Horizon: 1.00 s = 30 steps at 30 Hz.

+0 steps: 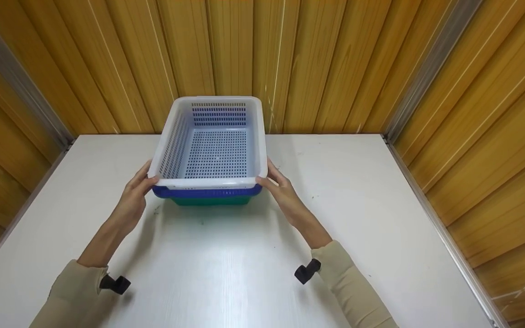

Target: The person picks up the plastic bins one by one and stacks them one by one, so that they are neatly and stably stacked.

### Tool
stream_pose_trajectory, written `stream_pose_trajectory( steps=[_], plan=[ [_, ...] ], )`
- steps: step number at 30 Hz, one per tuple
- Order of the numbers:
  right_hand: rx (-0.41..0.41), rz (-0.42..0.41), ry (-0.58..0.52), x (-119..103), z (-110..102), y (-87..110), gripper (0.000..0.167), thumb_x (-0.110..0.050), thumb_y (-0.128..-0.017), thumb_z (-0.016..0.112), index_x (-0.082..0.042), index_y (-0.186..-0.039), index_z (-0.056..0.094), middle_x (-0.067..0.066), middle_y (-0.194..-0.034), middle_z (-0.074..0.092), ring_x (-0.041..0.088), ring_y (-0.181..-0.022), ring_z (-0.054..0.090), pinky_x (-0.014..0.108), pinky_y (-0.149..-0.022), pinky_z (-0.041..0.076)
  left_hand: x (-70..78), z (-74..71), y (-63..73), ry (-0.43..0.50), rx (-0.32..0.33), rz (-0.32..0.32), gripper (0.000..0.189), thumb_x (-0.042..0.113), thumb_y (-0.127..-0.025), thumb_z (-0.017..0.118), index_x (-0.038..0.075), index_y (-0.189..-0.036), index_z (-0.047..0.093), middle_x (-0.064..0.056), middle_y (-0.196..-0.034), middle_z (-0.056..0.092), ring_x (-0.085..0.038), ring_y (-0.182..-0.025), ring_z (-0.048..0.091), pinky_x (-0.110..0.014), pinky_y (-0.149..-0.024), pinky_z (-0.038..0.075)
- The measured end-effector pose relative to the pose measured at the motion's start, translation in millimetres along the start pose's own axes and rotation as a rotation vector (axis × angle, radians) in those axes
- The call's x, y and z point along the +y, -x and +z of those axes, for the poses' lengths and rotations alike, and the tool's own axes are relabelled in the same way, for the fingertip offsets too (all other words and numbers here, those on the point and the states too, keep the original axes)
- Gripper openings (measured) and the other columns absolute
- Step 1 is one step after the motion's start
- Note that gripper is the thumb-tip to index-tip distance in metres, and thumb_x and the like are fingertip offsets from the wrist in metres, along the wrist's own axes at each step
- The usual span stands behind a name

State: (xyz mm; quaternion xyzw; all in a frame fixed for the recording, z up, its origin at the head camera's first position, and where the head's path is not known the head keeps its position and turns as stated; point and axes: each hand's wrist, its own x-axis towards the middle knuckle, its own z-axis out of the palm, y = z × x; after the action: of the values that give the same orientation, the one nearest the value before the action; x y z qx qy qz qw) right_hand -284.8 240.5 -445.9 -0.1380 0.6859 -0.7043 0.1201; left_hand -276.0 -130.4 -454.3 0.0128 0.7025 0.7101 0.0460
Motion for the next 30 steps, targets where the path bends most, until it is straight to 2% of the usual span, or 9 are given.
stream_pose_trajectory(
  steps=[9, 15, 19, 21, 23, 27, 30],
  plan=[
    [-0.037, 0.07, -0.051, 21, 4, 1.4, 0.074, -0.023, -0.108, 0.052, -0.027, -0.166, 0.007, 0.0, -0.174, 0.0, 0.028, -0.161, 0.008, 0.055, -0.129, 0.015, -22.1, -5.1, -0.2, -0.078, 0.02, -0.035, 0.072, 0.042, -0.103, 0.055, 0.03, -0.165, 0.019, 0.004, -0.173, -0.001, -0.032, -0.16, -0.005, -0.068, -0.125, 0.002],
    [-0.058, 0.1, -0.089, 29, 5, 3.7, 0.074, -0.022, -0.109, 0.05, -0.03, -0.166, 0.003, 0.001, -0.174, -0.007, 0.03, -0.161, 0.009, 0.056, -0.127, 0.019, -33.0, -6.8, -0.8, -0.104, 0.024, -0.06, 0.073, 0.042, -0.103, 0.056, 0.03, -0.165, 0.019, 0.002, -0.173, 0.0, -0.034, -0.16, -0.002, -0.069, -0.125, 0.005],
    [-0.045, 0.108, -0.094, 30, 3, 4.4, 0.073, -0.021, -0.109, 0.05, -0.032, -0.165, 0.006, 0.0, -0.174, -0.005, 0.03, -0.161, 0.012, 0.057, -0.127, 0.02, -35.0, -6.5, 0.5, -0.102, 0.011, -0.036, 0.074, 0.043, -0.103, 0.056, 0.029, -0.165, 0.018, -0.001, -0.173, 0.002, -0.035, -0.16, -0.001, -0.07, -0.124, 0.004],
    [-0.039, 0.11, -0.092, 31, 2, 4.5, 0.073, -0.021, -0.108, 0.051, -0.031, -0.165, 0.006, 0.0, -0.174, -0.005, 0.03, -0.161, 0.012, 0.057, -0.126, 0.021, -35.6, -6.1, 1.2, -0.099, 0.013, -0.024, 0.074, 0.043, -0.103, 0.057, 0.029, -0.165, 0.019, -0.003, -0.172, 0.005, -0.036, -0.159, 0.002, -0.068, -0.125, 0.008],
    [-0.038, 0.112, -0.087, 31, 1, 4.1, 0.074, -0.022, -0.108, 0.051, -0.031, -0.165, 0.005, 0.0, -0.174, -0.004, 0.03, -0.161, 0.012, 0.057, -0.126, 0.021, -35.2, -6.4, 1.5, -0.117, 0.022, -0.02, 0.073, 0.044, -0.102, 0.058, 0.03, -0.164, 0.021, -0.005, -0.171, 0.01, -0.036, -0.156, 0.012, -0.065, -0.124, 0.017],
    [-0.037, 0.102, -0.057, 31, -1, 3.3, 0.074, -0.021, -0.109, 0.05, -0.03, -0.166, 0.003, 0.002, -0.175, 0.0, 0.03, -0.16, 0.015, 0.055, -0.126, 0.024, -33.8, -8.9, -0.8, -0.202, 0.027, 0.03, 0.071, 0.039, -0.104, 0.057, 0.025, -0.164, 0.023, -0.013, -0.167, 0.024, -0.033, -0.15, 0.022, -0.058, -0.123, 0.022],
    [-0.029, 0.072, 0.054, 30, -8, 3.4, 0.072, -0.022, -0.109, 0.05, -0.024, -0.166, 0.006, 0.009, -0.173, 0.013, 0.033, -0.157, 0.024, 0.053, -0.124, 0.029, -30.7, -14.0, -5.4, -0.311, -0.003, 0.095, 0.07, 0.035, -0.106, 0.055, 0.017, -0.164, 0.021, -0.02, -0.164, 0.031, -0.035, -0.15, 0.024, -0.058, -0.124, 0.019]
  ],
)
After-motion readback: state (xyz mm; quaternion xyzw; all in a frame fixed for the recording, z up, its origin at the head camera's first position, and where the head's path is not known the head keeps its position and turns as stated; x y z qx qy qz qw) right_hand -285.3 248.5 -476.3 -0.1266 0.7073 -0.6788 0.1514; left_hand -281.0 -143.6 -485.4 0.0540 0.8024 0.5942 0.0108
